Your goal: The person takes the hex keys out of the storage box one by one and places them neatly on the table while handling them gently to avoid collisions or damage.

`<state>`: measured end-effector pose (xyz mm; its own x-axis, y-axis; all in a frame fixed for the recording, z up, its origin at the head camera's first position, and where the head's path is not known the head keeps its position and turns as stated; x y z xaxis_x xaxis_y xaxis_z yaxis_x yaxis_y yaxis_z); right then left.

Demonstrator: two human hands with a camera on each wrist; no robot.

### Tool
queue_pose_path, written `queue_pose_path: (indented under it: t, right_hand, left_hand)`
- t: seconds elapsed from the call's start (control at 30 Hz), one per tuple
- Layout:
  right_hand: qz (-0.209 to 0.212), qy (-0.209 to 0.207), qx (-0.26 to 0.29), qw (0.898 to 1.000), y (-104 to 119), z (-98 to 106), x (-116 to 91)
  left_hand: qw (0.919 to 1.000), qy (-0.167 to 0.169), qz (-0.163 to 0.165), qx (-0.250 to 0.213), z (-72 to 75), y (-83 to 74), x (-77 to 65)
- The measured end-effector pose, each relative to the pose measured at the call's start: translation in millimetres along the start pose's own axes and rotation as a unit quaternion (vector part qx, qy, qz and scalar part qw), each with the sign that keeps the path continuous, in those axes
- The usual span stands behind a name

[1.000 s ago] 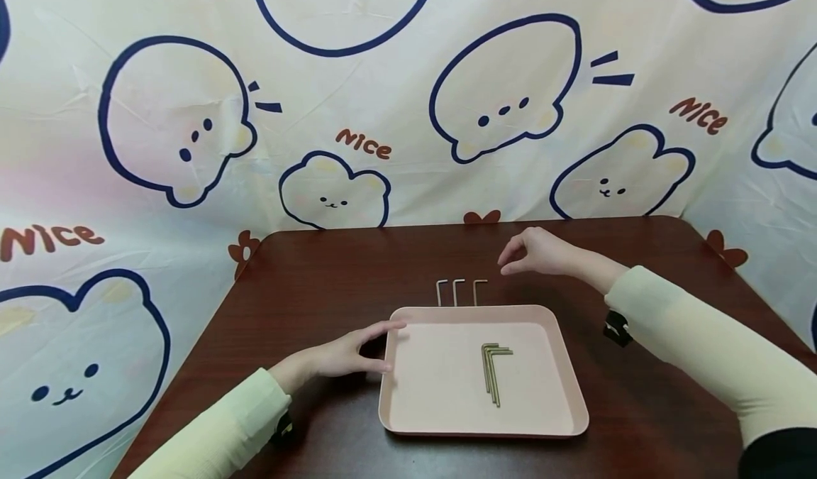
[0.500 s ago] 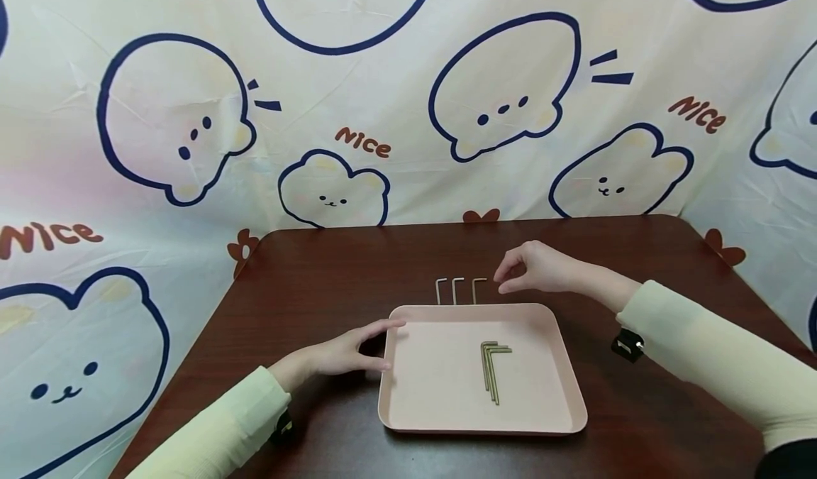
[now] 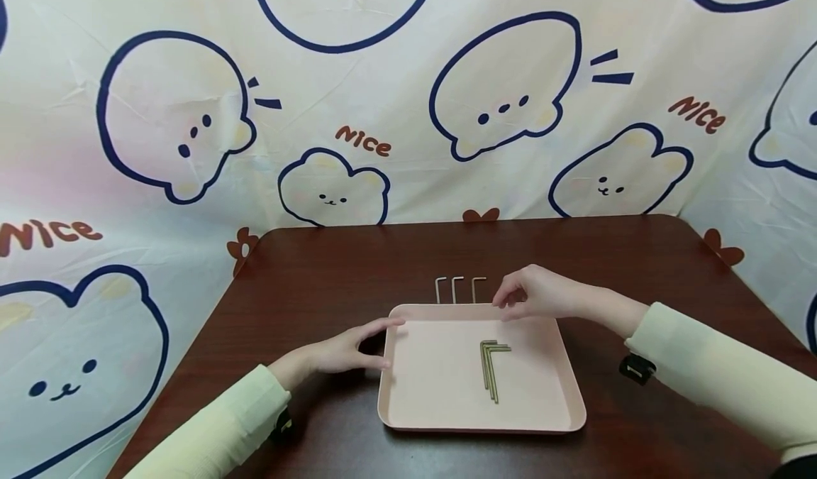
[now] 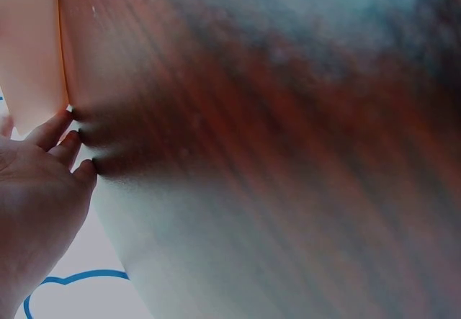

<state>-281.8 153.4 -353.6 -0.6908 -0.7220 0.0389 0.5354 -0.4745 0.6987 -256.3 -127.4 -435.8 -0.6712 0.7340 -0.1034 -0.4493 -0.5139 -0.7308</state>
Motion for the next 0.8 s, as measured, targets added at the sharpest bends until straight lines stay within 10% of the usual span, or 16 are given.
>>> queue_pose_path:
  t: [0.8]
  right_hand:
    - [0.031,0.018,0.048,0.998,-20,-48,-12]
  left_hand:
    - [1.0,0.004,0.008,-0.003,-0.2,-0.2,-0.2]
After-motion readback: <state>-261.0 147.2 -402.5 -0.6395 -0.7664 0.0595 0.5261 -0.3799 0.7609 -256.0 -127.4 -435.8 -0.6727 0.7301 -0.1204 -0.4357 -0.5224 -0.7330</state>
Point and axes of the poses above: each hand's wrist, its own x-axis towards the middle knuckle, its own z-axis out of the back of the hand, y = z × x, the point moved 7 cm from there along x, towards the middle knuckle, and after that the axes turned 9 degrees about x, right-handed, at the moved point
